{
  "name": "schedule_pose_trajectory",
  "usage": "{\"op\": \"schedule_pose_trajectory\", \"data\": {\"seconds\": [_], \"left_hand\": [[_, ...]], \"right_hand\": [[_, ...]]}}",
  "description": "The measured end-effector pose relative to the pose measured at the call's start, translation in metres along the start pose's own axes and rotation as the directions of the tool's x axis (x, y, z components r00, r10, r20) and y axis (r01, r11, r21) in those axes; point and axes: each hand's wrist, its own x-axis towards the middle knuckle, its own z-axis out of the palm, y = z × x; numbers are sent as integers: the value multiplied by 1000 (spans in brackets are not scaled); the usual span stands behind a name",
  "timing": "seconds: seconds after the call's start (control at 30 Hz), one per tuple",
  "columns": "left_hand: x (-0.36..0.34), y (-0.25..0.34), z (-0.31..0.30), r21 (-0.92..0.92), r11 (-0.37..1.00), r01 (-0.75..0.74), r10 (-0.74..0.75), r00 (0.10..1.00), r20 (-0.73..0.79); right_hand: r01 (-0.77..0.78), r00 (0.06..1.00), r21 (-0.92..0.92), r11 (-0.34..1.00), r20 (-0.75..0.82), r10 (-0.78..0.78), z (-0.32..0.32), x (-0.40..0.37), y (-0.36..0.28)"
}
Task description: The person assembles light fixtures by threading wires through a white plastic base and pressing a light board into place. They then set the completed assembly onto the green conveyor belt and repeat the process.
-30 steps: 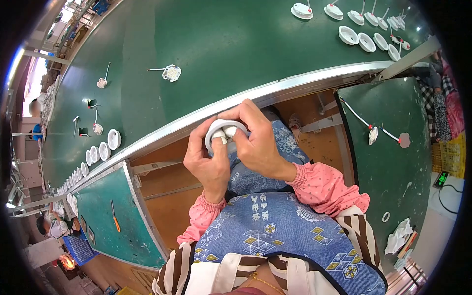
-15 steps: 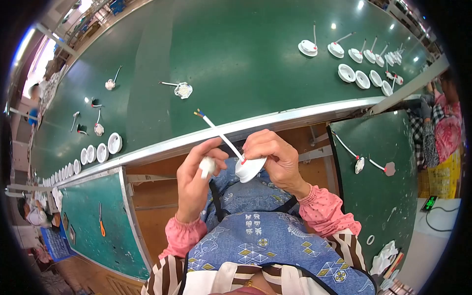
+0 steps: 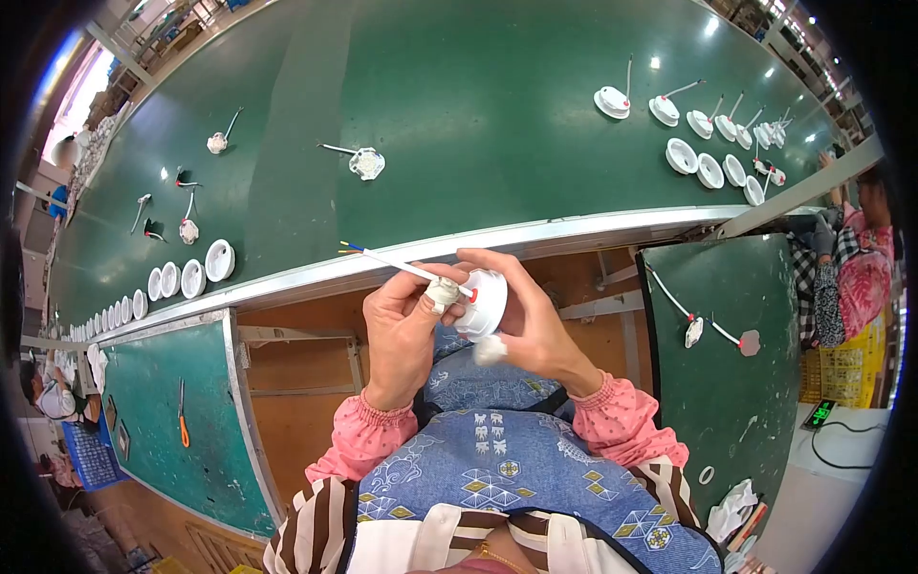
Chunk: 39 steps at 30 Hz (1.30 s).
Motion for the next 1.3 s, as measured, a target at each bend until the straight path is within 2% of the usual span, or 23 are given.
{"op": "schedule_pose_trajectory", "data": {"seconds": [0.03,0.13,0.17,0.27,0.3,0.37,0.4,0.47,0.5,0.53,0.57,0.7,0.8,0.87,0.9,0.93,1.0,1.07,1.17,1.27,1.3], "left_hand": [[-1,0,0,22,1000,-8,8,1000,0],[-1,0,2,24,999,-27,27,999,-30],[-2,3,3,-8,1000,26,-26,998,-53],[-7,4,6,384,907,-173,191,982,-9],[-6,0,6,444,850,-283,304,952,25],[-5,3,7,461,852,-247,265,964,27],[-2,6,8,474,848,-238,255,967,29],[6,6,5,317,945,-79,81,997,8],[9,5,7,255,966,-33,35,999,-2],[13,2,8,190,982,6,-5,1000,-6],[16,0,8,253,967,-15,15,1000,5],[34,-5,15,441,889,-126,98,992,85],[69,-8,27,537,808,-243,203,970,133],[112,-13,36,639,705,-307,291,947,134],[138,-17,43,638,696,-328,313,939,141],[165,-24,50,646,683,-341,336,932,136],[225,-47,59,720,558,-414,417,889,188],[277,-76,64,780,512,-360,364,913,183],[289,-77,63,891,379,-248,264,952,153],[236,-25,27,705,490,-512,423,847,322],[220,-9,0,764,346,-544,472,805,360]], "right_hand": [[12,999,-163,987,-37,-18,-5,3,7],[-19,999,-159,987,-43,12,-5,3,6],[-10,998,-138,990,-67,1,-5,3,8],[41,992,-124,991,-117,-56,-7,6,16],[67,989,-149,987,-123,-85,-10,8,19],[105,986,-170,980,-108,-125,-13,9,21],[70,993,-107,992,-91,-80,-14,7,20],[-12,999,15,1000,-40,13,-18,1,17],[-45,998,3,999,-47,45,-20,2,20],[-80,996,66,995,-42,83,-22,2,19],[-114,992,131,985,-36,119,-23,3,16],[-146,989,286,947,21,146,-43,11,17],[-23,1000,336,942,19,17,-53,23,2],[85,996,364,927,-69,-64,-74,24,5],[102,991,357,929,-115,-65,-80,20,2],[107,987,355,929,-148,-57,-82,15,-1],[83,977,310,947,-211,-17,-80,7,1],[40,963,302,952,-266,44,-82,2,4],[83,945,315,945,-325,26,-95,-1,6],[62,939,321,945,-340,54,-99,0,9],[51,933,335,941,-352,75,-94,2,7]]}}
